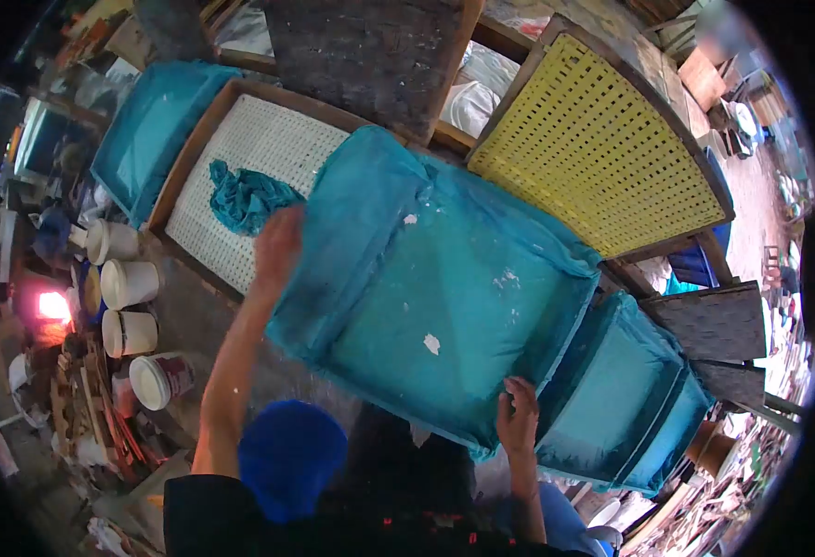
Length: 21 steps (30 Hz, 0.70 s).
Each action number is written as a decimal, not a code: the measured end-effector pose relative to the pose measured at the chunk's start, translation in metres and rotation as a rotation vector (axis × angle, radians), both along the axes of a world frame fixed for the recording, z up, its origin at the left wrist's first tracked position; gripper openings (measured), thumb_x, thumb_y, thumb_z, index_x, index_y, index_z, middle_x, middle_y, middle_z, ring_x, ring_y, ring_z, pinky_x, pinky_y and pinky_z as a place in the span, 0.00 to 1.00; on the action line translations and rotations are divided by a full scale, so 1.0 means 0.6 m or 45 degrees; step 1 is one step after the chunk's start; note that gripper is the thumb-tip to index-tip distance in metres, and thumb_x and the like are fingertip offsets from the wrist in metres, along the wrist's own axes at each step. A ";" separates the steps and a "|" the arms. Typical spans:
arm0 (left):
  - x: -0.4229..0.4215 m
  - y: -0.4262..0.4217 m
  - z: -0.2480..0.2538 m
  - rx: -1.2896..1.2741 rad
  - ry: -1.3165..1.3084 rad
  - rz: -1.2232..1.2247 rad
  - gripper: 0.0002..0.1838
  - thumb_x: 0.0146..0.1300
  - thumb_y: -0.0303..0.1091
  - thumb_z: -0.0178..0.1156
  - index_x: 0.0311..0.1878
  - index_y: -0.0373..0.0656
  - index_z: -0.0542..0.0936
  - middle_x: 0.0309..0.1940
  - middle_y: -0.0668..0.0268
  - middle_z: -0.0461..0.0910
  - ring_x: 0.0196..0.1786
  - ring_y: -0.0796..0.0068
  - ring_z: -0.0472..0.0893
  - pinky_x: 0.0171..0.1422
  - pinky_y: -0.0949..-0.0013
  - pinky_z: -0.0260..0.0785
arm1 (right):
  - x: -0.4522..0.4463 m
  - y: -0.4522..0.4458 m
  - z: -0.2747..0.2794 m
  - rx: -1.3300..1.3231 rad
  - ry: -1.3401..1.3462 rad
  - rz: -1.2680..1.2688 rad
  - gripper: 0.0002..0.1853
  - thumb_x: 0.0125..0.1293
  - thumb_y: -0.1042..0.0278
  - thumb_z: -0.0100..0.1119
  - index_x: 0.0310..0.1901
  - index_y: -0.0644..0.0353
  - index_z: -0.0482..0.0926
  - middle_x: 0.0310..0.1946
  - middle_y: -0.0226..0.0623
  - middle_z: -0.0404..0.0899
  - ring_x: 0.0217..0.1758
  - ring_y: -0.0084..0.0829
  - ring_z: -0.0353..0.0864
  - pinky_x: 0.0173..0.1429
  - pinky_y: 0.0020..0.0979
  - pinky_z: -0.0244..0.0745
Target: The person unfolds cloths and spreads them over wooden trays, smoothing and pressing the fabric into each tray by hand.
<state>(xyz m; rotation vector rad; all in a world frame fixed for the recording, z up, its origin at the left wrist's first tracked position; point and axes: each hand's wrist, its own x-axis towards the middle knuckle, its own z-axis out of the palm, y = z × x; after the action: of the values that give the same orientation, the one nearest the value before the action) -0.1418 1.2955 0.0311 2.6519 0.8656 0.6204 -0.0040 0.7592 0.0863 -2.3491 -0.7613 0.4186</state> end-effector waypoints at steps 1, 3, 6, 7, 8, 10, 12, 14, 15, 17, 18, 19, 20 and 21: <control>0.008 -0.039 0.000 -0.008 0.012 -0.015 0.17 0.70 0.29 0.55 0.60 0.47 0.82 0.47 0.57 0.85 0.58 0.54 0.82 0.64 0.58 0.74 | -0.008 0.003 0.005 0.001 -0.018 0.014 0.15 0.68 0.78 0.61 0.56 0.60 0.81 0.58 0.45 0.81 0.57 0.45 0.83 0.49 0.39 0.82; 0.028 -0.099 0.003 -0.509 0.375 0.052 0.20 0.72 0.28 0.51 0.65 0.42 0.79 0.52 0.50 0.84 0.56 0.49 0.83 0.63 0.53 0.75 | -0.022 0.004 0.007 0.004 -0.041 0.026 0.15 0.68 0.78 0.62 0.56 0.59 0.81 0.57 0.44 0.81 0.57 0.44 0.83 0.47 0.39 0.83; 0.029 -0.122 -0.109 -0.602 -0.025 -0.270 0.20 0.71 0.27 0.50 0.63 0.38 0.79 0.53 0.44 0.83 0.56 0.46 0.83 0.63 0.50 0.74 | -0.028 0.009 -0.019 0.022 0.128 -0.038 0.15 0.66 0.78 0.62 0.55 0.63 0.81 0.52 0.49 0.82 0.56 0.51 0.82 0.60 0.43 0.79; 0.028 -0.120 -0.128 -0.602 -0.032 -0.274 0.20 0.71 0.27 0.50 0.63 0.38 0.79 0.53 0.44 0.83 0.56 0.46 0.83 0.63 0.50 0.74 | -0.022 0.018 -0.029 0.086 0.051 0.046 0.15 0.67 0.77 0.62 0.55 0.61 0.81 0.53 0.47 0.83 0.54 0.47 0.84 0.54 0.41 0.81; 0.028 -0.117 -0.133 -1.070 0.003 -0.114 0.20 0.71 0.27 0.48 0.62 0.37 0.80 0.54 0.43 0.83 0.56 0.44 0.83 0.63 0.50 0.74 | -0.018 0.031 -0.035 0.148 -0.022 0.129 0.14 0.68 0.76 0.63 0.55 0.58 0.81 0.53 0.44 0.83 0.51 0.43 0.85 0.47 0.39 0.83; 0.022 -0.125 -0.151 -1.536 0.046 0.060 0.20 0.72 0.26 0.47 0.61 0.37 0.80 0.55 0.41 0.82 0.56 0.42 0.83 0.63 0.50 0.75 | 0.003 0.094 -0.015 0.115 0.090 0.129 0.13 0.68 0.77 0.62 0.54 0.61 0.81 0.51 0.47 0.83 0.52 0.48 0.85 0.52 0.42 0.81; 0.025 -0.119 -0.183 -0.856 0.285 0.083 0.19 0.74 0.31 0.48 0.60 0.36 0.81 0.56 0.42 0.82 0.59 0.41 0.81 0.66 0.51 0.73 | 0.047 0.178 -0.029 0.175 0.132 0.191 0.13 0.68 0.76 0.61 0.53 0.63 0.81 0.50 0.49 0.83 0.54 0.52 0.84 0.59 0.44 0.80; 0.060 -0.095 -0.180 -0.726 0.147 -0.007 0.19 0.75 0.33 0.49 0.61 0.35 0.81 0.58 0.42 0.82 0.61 0.41 0.80 0.68 0.51 0.71 | 0.091 0.256 -0.066 0.257 -0.034 0.272 0.14 0.68 0.76 0.61 0.55 0.63 0.81 0.52 0.48 0.82 0.57 0.52 0.82 0.62 0.45 0.79; 0.092 -0.080 -0.173 -0.598 -0.001 -0.096 0.21 0.76 0.36 0.50 0.62 0.34 0.80 0.59 0.42 0.81 0.63 0.41 0.79 0.70 0.51 0.70 | 0.116 0.301 -0.082 0.267 -0.143 0.298 0.16 0.68 0.76 0.61 0.56 0.62 0.80 0.54 0.47 0.81 0.59 0.51 0.81 0.63 0.45 0.78; 0.200 -0.068 -0.108 -0.647 -0.180 -0.099 0.23 0.76 0.39 0.52 0.62 0.31 0.79 0.59 0.40 0.81 0.65 0.40 0.78 0.73 0.51 0.67 | 0.159 0.388 -0.104 0.291 -0.276 0.337 0.18 0.67 0.78 0.62 0.58 0.62 0.80 0.58 0.48 0.80 0.64 0.51 0.78 0.68 0.44 0.76; 0.254 -0.056 -0.108 -0.669 -0.300 -0.131 0.23 0.76 0.40 0.52 0.63 0.31 0.79 0.59 0.40 0.81 0.64 0.40 0.78 0.73 0.51 0.67 | 0.181 0.424 -0.119 0.252 -0.297 0.394 0.20 0.66 0.78 0.62 0.60 0.61 0.79 0.61 0.48 0.78 0.66 0.51 0.76 0.68 0.44 0.75; 0.303 -0.044 -0.112 -0.693 -0.421 -0.159 0.24 0.76 0.42 0.52 0.63 0.31 0.79 0.59 0.40 0.81 0.64 0.40 0.78 0.73 0.51 0.67 | 0.200 0.454 -0.135 0.210 -0.316 0.455 0.21 0.66 0.78 0.62 0.61 0.61 0.79 0.64 0.48 0.76 0.69 0.50 0.74 0.69 0.43 0.74; 0.351 -0.034 -0.116 -0.713 -0.302 -0.060 0.24 0.76 0.42 0.53 0.62 0.32 0.80 0.60 0.40 0.81 0.64 0.41 0.79 0.73 0.51 0.68 | 0.215 0.481 -0.150 0.202 -0.316 0.452 0.21 0.66 0.78 0.62 0.61 0.61 0.79 0.64 0.48 0.76 0.69 0.50 0.74 0.69 0.43 0.74; 0.391 -0.019 -0.120 -0.731 -0.182 0.040 0.24 0.76 0.43 0.54 0.62 0.33 0.80 0.61 0.41 0.80 0.64 0.42 0.79 0.72 0.51 0.68 | 0.227 0.505 -0.164 0.156 -0.401 0.503 0.22 0.66 0.77 0.61 0.62 0.61 0.78 0.65 0.47 0.75 0.69 0.50 0.73 0.69 0.45 0.74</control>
<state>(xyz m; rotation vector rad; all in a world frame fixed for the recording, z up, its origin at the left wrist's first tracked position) 0.0928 1.2838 -0.0409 2.0587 0.8851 0.4718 0.1324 1.0621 -0.0121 -2.1716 -1.3701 0.1559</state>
